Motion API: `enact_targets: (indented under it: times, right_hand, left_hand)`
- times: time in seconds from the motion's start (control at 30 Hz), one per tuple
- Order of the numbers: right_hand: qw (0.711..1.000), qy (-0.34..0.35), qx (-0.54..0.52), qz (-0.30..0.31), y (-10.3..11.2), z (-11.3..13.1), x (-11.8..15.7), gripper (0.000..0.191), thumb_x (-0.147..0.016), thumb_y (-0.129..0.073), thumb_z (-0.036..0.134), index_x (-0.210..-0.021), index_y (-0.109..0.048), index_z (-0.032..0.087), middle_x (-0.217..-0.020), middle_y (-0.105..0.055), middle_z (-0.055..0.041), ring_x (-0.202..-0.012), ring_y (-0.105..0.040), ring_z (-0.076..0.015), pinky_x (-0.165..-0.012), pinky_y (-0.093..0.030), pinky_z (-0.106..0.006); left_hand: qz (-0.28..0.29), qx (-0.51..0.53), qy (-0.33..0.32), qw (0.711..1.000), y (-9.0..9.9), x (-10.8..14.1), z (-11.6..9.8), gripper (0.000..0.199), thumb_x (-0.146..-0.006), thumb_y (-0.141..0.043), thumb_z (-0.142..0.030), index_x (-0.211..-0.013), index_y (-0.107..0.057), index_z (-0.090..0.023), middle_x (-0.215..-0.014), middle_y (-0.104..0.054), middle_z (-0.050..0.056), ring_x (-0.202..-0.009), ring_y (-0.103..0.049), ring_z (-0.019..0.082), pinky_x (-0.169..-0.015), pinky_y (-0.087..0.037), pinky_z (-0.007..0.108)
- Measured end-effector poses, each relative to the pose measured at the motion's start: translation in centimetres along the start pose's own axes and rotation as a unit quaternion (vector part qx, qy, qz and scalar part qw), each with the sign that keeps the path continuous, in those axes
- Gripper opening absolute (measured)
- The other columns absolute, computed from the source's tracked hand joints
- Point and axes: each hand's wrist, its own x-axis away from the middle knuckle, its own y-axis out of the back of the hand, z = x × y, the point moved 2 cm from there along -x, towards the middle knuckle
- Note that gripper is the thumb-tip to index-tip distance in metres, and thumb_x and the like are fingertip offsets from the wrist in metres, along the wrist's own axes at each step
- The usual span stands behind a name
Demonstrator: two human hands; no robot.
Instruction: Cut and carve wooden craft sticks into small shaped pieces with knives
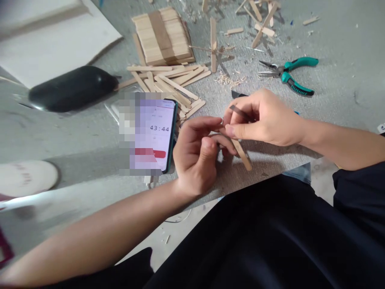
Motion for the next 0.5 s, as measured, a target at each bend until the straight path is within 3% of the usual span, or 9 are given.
enact_targets:
  times: [0.13,0.3,0.4,0.5]
  right_hand:
    - [0.997,-0.008,0.059,0.038,0.2,0.2,-0.1,0.039,-0.096,-0.096,0.045,-0.072,-0.075,0.023,-0.08,-0.073,-0.0008,-0.065,-0.054,-0.0118,-0.062,-0.044,-0.034]
    - [0.995,0.013,0.09,0.048,0.3,-0.1,-0.2,0.022,-0.099,-0.09,0.03,-0.081,-0.079,0.024,-0.081,-0.076,0.0004,-0.066,-0.056,-0.0122,-0.061,-0.043,-0.033]
    - [0.994,0.019,0.094,0.053,0.6,-0.3,-0.2,0.019,-0.101,-0.088,0.029,-0.084,-0.079,0.025,-0.082,-0.077,0.0003,-0.068,-0.059,-0.0133,-0.061,-0.045,-0.033]
    - [0.994,0.025,0.092,0.047,1.2,-0.5,-0.3,0.024,-0.102,-0.089,0.042,-0.087,-0.081,0.026,-0.083,-0.077,0.0001,-0.071,-0.06,-0.0141,-0.062,-0.046,-0.033]
  left_hand:
    - [-0.018,0.002,0.073,0.997,-0.5,-0.6,-0.7,0.018,-0.111,-0.087,-0.037,-0.118,-0.08,-0.023,-0.086,-0.083,0.0,-0.061,-0.082,0.014,-0.057,-0.066,0.021]
    - [-0.05,-0.01,0.148,0.988,-0.8,-0.7,-1.4,0.031,-0.105,-0.094,-0.044,-0.101,-0.073,-0.021,-0.075,-0.082,-0.002,-0.061,-0.083,0.014,-0.059,-0.068,0.02]
    - [-0.059,-0.009,0.161,0.985,-0.8,-0.9,-1.5,0.034,-0.105,-0.093,-0.047,-0.098,-0.072,-0.021,-0.071,-0.081,-0.001,-0.059,-0.082,0.014,-0.058,-0.068,0.021]
    - [-0.105,-0.008,0.145,0.984,-0.7,-1.0,-1.2,0.039,-0.103,-0.095,-0.051,-0.095,-0.07,-0.022,-0.069,-0.079,-0.002,-0.054,-0.079,0.014,-0.052,-0.065,0.02]
